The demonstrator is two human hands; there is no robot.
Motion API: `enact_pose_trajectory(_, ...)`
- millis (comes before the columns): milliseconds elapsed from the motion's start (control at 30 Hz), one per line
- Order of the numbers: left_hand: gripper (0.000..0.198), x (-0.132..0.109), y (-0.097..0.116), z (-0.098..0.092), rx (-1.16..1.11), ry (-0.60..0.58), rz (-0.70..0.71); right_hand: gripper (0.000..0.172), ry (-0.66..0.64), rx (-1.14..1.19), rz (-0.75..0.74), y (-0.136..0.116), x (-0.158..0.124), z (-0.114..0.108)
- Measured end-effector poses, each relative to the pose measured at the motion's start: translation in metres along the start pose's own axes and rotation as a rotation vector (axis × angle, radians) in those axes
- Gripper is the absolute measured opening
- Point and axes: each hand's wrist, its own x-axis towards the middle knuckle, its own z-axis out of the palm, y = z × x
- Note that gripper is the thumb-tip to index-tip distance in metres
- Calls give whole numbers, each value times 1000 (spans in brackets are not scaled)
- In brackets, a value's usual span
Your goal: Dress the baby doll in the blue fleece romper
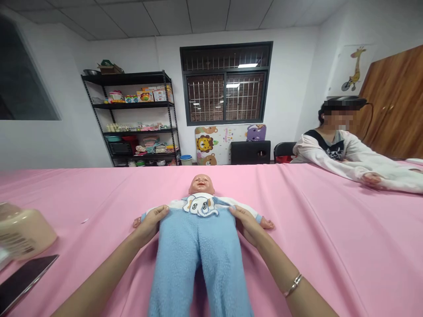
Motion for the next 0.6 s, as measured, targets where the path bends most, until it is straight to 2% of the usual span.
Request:
enact_pose_trajectory(67, 38, 2, -3, 0, 32, 7, -5, 46, 84, 43, -32, 9, 6, -1)
enact_pose_trajectory(200, 36, 4, -13, 1, 451, -50, 47, 45, 201, -312, -65, 19, 10, 1)
enact_pose_trajectory(233, 37, 4, -15, 2, 548, -60, 60, 44, 201, -344, -76, 20, 9, 2)
enact_pose_trajectory(300, 39, 3, -17, 4, 616, -67, 84, 42, 148, -244, -72, 19, 5, 5)
enact_pose_trajectory(367, 37, 2, -16, 9, 476, -54, 93, 42, 79, -50, -33, 19, 3, 9)
enact_pose_trajectory(433, 38, 1, -17, 14, 211, -16, 81, 44, 60, 84, 0, 19, 2, 14)
enact_pose_trajectory(500, 43, 2, -21, 18, -17, 25, 48, 50, 58, 124, 21, 20, 3, 22)
enact_pose_trajectory(600, 48, 9, -33, 19, -122, 117, 8, 60, 51, 49, 27, 21, 3, 34)
